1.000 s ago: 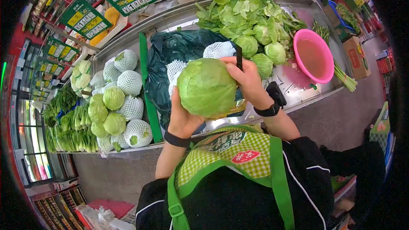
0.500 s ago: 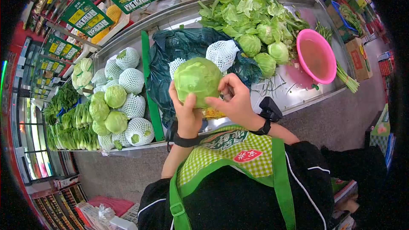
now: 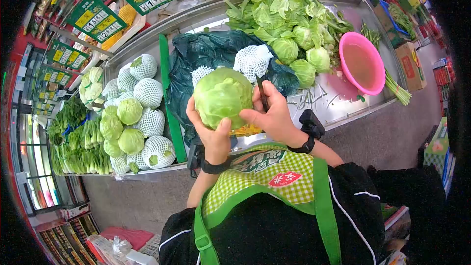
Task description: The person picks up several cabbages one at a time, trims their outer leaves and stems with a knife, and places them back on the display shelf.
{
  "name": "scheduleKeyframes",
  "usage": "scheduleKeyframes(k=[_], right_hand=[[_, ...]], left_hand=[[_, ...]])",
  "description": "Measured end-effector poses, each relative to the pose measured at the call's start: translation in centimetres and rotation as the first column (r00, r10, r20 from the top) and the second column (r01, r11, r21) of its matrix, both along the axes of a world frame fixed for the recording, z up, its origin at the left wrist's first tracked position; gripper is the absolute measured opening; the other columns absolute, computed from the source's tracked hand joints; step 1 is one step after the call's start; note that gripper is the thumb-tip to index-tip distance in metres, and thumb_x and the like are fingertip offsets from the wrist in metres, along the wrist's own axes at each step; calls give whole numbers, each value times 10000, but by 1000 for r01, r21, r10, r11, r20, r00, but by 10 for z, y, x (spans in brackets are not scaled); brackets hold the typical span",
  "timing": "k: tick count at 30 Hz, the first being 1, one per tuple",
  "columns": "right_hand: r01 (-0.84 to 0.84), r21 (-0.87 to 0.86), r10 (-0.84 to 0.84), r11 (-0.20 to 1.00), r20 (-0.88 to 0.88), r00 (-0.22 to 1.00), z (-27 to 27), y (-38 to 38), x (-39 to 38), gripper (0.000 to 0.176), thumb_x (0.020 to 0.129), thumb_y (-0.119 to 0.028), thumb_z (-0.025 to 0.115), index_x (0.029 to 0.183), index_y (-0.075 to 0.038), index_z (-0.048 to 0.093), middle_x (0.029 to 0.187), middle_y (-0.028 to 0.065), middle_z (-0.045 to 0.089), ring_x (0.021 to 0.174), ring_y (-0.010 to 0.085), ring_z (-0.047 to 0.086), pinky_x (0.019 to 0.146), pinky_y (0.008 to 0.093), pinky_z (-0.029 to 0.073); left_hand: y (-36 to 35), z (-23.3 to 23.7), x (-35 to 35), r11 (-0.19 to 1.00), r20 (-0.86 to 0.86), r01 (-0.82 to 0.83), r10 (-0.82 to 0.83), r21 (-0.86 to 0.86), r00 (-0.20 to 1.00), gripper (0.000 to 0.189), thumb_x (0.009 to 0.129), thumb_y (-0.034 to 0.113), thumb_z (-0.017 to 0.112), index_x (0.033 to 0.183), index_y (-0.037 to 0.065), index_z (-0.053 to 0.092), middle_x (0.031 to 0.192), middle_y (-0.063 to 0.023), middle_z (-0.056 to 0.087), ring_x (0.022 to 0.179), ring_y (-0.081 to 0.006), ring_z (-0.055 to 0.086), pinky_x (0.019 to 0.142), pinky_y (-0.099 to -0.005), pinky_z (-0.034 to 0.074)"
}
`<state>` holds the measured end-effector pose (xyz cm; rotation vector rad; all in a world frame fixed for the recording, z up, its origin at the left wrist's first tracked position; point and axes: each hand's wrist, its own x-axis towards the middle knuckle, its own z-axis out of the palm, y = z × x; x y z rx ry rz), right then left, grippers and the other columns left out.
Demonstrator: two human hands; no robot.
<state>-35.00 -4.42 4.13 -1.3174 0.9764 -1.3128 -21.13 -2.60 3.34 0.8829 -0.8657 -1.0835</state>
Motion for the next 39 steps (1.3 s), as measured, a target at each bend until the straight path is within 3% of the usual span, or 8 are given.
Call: scheduleKeyframes(k=[17, 19, 26, 29, 31, 34, 38, 39], right_hand=[[-29, 58, 18, 998, 183, 983, -2, 16, 1, 282, 720, -37, 672, 923, -12, 479, 824, 16, 509, 716, 58, 477, 596, 195, 410], [-1, -7, 1, 1000, 46, 999, 5, 18, 2, 251, 727, -27, 663, 910, -4, 494, 848, 19, 520, 724, 55, 488, 598, 196, 418], [-26, 180, 27, 983, -5, 1000, 7, 15, -5, 195, 721, -35, 665, 876, -2, 550, 756, 13, 562, 639, 62, 520, 550, 211, 433], [78, 43, -78, 996, 9, 997, 0, 13, -2, 162, 707, -36, 669, 840, -1, 583, 701, 40, 581, 590, 99, 544, 514, 230, 425], [155, -246, -214, 957, -237, 948, 4, 13, -4, 140, 688, -37, 667, 807, -5, 601, 695, 76, 589, 586, 155, 570, 504, 256, 426], [169, -261, -245, 950, -293, 924, 13, 17, -3, 150, 669, -41, 666, 798, -6, 598, 685, 101, 580, 586, 204, 574, 504, 273, 434], [177, -432, -334, 885, -321, 886, 6, 14, -1, 133, 673, -50, 662, 781, -11, 595, 684, 100, 583, 584, 209, 578, 505, 279, 437], [187, -456, -363, 870, -337, 869, 5, 13, 0, 121, 674, -16, 647, 773, 3, 580, 668, 59, 567, 561, 127, 526, 483, 238, 402]], left_hand=[[4, 4, 1, 998, -113, -59, 59, 11, 992, 802, 636, 157, 660, 1289, 74, 202, 1223, -108, 349, 1122, -236, 389, 941, -364, 337], [4, 1, 1, 990, 68, -130, 126, 54, 990, 813, 630, 173, 680, 1285, 70, 209, 1219, -111, 351, 1118, -232, 388, 941, -357, 330], [5, -4, 3, 984, 147, -173, 177, -36, 973, 829, 606, 164, 707, 1273, 57, 226, 1209, -118, 351, 1113, -230, 386, 939, -356, 329], [6, 1, 2, 978, 176, -198, 207, -70, 962, 850, 588, 157, 724, 1270, 49, 228, 1209, -126, 346, 1113, -232, 383, 938, -362, 332], [7, 3, 4, 964, 360, -218, 261, -155, 896, 887, 557, 146, 743, 1270, 41, 227, 1213, -133, 337, 1111, -240, 382, 937, -368, 335], [9, 9, -1, 961, 341, -231, 270, -150, 901, 914, 530, 150, 760, 1267, 38, 230, 1209, -136, 333, 1106, -244, 385, 933, -371, 339], [10, -1, 8, 937, 567, -248, 347, -248, 747, 917, 525, 153, 764, 1266, 42, 234, 1212, -129, 327, 1104, -241, 387, 931, -369, 342], [10, 0, 8, 928, 596, -253, 371, -274, 713, 914, 526, 150, 764, 1266, 45, 237, 1209, -125, 330, 1103, -241, 389, 930, -369, 344]])
